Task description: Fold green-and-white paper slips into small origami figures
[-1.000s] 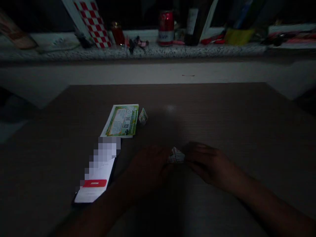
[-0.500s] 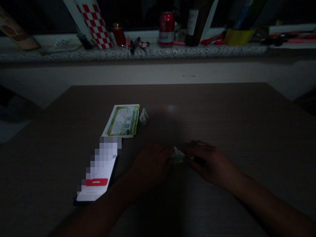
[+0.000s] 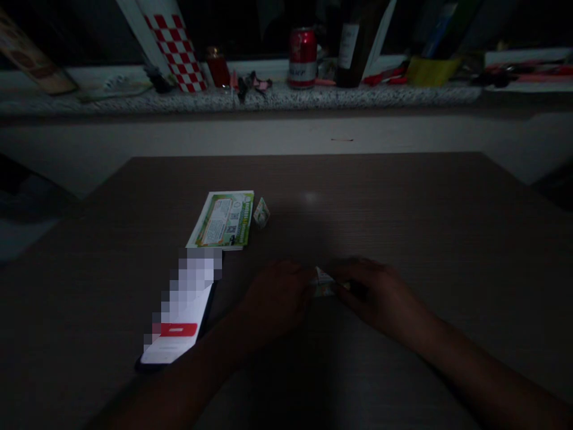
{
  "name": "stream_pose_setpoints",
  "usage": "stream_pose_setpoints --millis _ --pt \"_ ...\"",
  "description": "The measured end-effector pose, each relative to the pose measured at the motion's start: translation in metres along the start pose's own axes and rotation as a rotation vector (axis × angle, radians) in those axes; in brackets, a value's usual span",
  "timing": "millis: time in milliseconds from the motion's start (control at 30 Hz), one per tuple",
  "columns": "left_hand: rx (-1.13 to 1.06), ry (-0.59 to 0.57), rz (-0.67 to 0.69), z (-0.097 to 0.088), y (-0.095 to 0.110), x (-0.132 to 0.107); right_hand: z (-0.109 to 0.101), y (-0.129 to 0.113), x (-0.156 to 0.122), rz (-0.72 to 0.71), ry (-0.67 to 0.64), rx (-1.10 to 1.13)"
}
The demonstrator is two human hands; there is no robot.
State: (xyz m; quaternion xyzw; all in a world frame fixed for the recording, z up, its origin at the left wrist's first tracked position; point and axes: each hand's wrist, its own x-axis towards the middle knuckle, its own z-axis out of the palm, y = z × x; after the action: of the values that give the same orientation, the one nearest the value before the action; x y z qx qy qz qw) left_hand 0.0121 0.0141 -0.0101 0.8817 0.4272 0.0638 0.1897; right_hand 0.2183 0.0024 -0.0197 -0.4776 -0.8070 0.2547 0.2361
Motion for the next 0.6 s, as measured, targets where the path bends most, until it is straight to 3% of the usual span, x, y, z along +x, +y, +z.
stream_pose_setpoints --millis 600 --pt "-0.003 -0.019 -0.017 -0.0051 0.0021 0.0049 0.0052 -0.0053 0.0043 0.153 0.037 -0.066"
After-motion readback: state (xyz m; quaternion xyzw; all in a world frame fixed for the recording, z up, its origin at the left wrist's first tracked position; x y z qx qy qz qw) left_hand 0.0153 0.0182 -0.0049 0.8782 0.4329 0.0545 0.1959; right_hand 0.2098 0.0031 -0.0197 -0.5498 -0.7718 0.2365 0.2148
